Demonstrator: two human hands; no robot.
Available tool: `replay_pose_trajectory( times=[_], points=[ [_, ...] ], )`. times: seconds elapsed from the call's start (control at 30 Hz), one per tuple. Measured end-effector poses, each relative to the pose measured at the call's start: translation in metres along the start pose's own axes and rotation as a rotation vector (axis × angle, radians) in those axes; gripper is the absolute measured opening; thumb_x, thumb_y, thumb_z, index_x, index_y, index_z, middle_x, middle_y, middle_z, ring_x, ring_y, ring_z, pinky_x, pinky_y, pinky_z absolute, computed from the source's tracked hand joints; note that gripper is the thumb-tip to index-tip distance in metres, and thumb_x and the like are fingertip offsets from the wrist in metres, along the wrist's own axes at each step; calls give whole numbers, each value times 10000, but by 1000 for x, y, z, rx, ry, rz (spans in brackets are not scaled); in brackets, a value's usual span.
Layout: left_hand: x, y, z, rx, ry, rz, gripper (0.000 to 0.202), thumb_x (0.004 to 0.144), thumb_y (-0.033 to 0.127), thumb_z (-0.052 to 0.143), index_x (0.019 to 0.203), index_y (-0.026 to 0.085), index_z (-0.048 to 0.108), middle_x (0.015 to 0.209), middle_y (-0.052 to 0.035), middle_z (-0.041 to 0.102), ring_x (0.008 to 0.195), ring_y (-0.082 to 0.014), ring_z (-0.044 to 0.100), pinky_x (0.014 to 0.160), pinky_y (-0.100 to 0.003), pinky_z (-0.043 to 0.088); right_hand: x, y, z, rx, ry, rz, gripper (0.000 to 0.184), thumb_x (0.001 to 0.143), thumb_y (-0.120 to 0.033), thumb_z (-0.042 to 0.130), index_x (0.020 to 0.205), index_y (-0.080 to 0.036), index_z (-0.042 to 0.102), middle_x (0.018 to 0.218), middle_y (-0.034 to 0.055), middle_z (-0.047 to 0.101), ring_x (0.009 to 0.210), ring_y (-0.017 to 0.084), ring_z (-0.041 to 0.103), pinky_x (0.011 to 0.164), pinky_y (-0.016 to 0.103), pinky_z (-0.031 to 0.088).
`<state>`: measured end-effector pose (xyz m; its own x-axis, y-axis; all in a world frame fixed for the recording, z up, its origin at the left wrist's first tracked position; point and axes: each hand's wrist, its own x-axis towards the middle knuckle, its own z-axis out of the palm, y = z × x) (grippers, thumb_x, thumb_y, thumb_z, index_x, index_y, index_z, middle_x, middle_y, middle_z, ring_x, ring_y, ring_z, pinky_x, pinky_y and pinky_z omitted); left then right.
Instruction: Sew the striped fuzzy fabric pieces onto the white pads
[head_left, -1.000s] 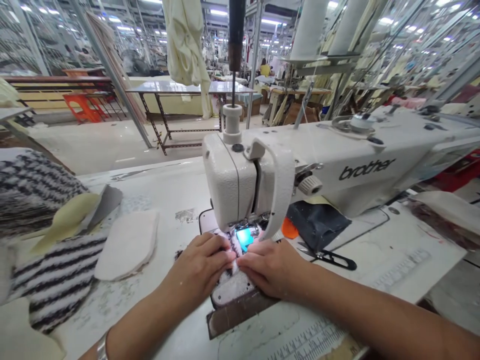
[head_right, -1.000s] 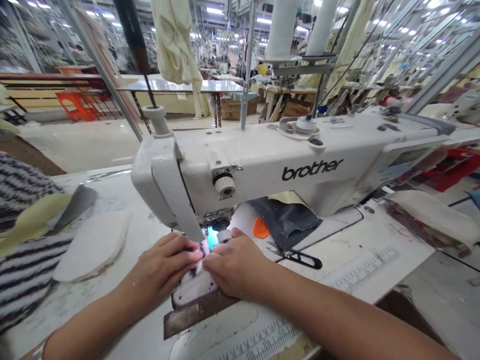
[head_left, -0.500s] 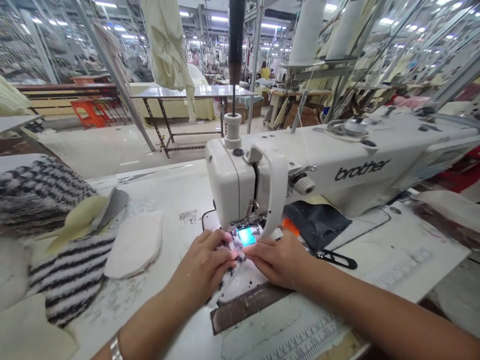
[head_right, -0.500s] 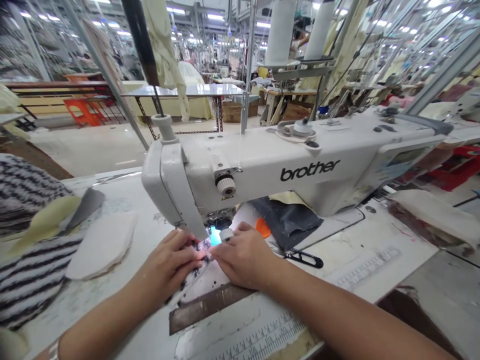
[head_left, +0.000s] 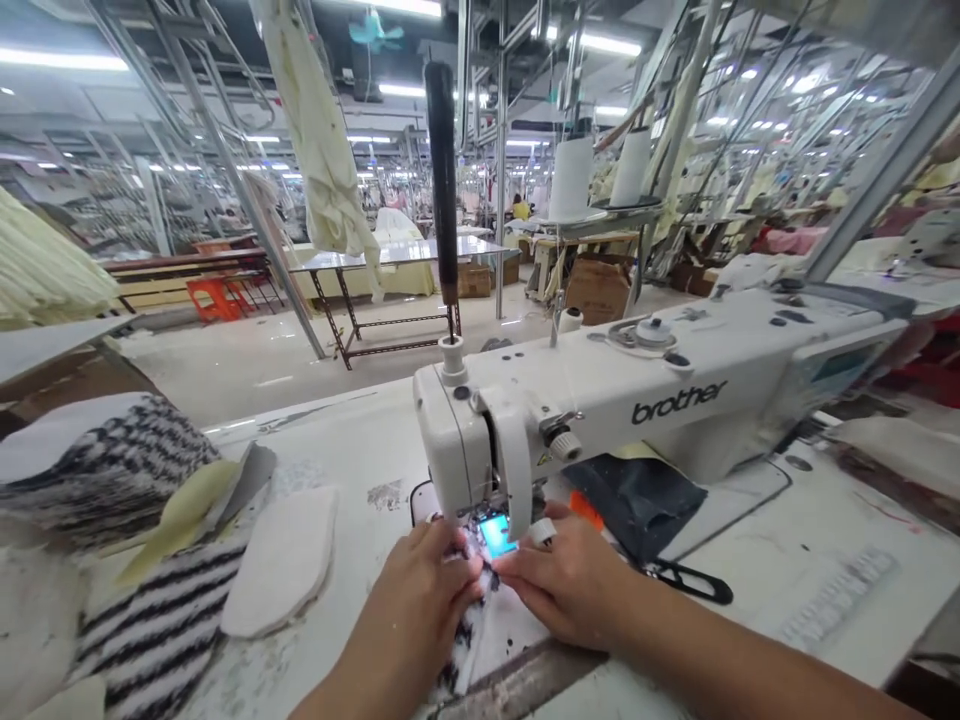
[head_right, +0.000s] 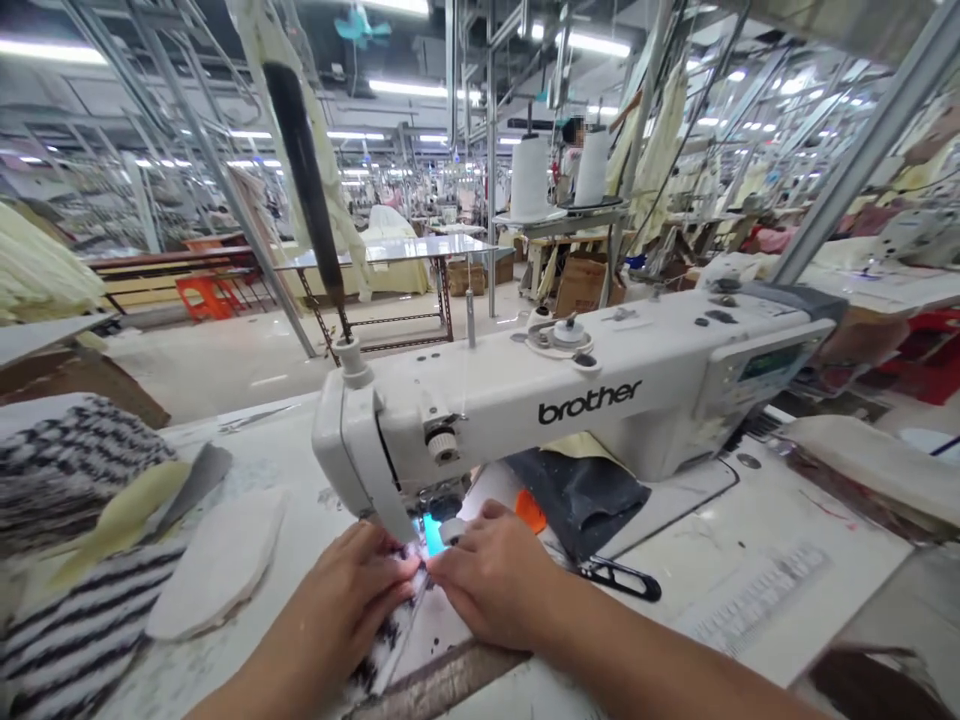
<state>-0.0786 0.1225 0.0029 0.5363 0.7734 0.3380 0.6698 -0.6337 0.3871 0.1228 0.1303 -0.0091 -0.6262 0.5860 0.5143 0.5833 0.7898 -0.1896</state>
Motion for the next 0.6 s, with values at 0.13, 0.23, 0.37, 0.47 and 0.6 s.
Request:
replay_pose_trajectory(
  times=[0.13, 0.23, 0.37, 0.47, 0.6],
  points=[
    [4, -9, -4, 74, -54, 154, 131, 864, 200, 509, 906, 222, 632, 877, -75, 616, 805, -250, 556, 660, -430, 510, -3, -1, 1, 7, 22, 15, 170, 817, -159, 493, 845, -230, 645, 631, -19, 635, 534, 135, 504, 771, 332, 359],
    [-1, -14, -1, 85, -117, 184, 187, 885, 226, 485, 1041, 238, 588, 955, -67, 601, 874, -243, 543, 723, -416, 500, -3, 0, 3, 26, 59, -17, 165, 807, -156, 488, 838, -224, 635, 649, -23, 640, 536, 131, 503, 773, 325, 349],
    [-14, -12, 7, 112, -91, 58, 292, 875, 222, 503, 1165, 256, 508, 1062, -66, 557, 961, -242, 516, 782, -407, 482, -2, 0, 3, 36, 65, -36, 167, 807, -161, 487, 853, -227, 632, 683, -19, 649, 530, 130, 493, 756, 320, 336],
    [-18, -5, 11, 133, -100, -20, 308, 861, 239, 518, 1168, 254, 497, 1084, -73, 545, 972, -252, 512, 783, -416, 475, -2, -1, 2, 44, 29, -56, 159, 821, -185, 474, 840, -221, 628, 647, -23, 628, 509, 128, 469, 761, 331, 323],
    [-14, 3, 10, 161, -138, -68, 275, 854, 220, 498, 1125, 258, 516, 1080, -76, 546, 970, -267, 510, 766, -426, 458, -2, -4, 1, 33, -1, -82, 176, 826, -190, 452, 812, -211, 626, 616, -18, 598, 507, 132, 452, 712, 323, 310]
  ],
)
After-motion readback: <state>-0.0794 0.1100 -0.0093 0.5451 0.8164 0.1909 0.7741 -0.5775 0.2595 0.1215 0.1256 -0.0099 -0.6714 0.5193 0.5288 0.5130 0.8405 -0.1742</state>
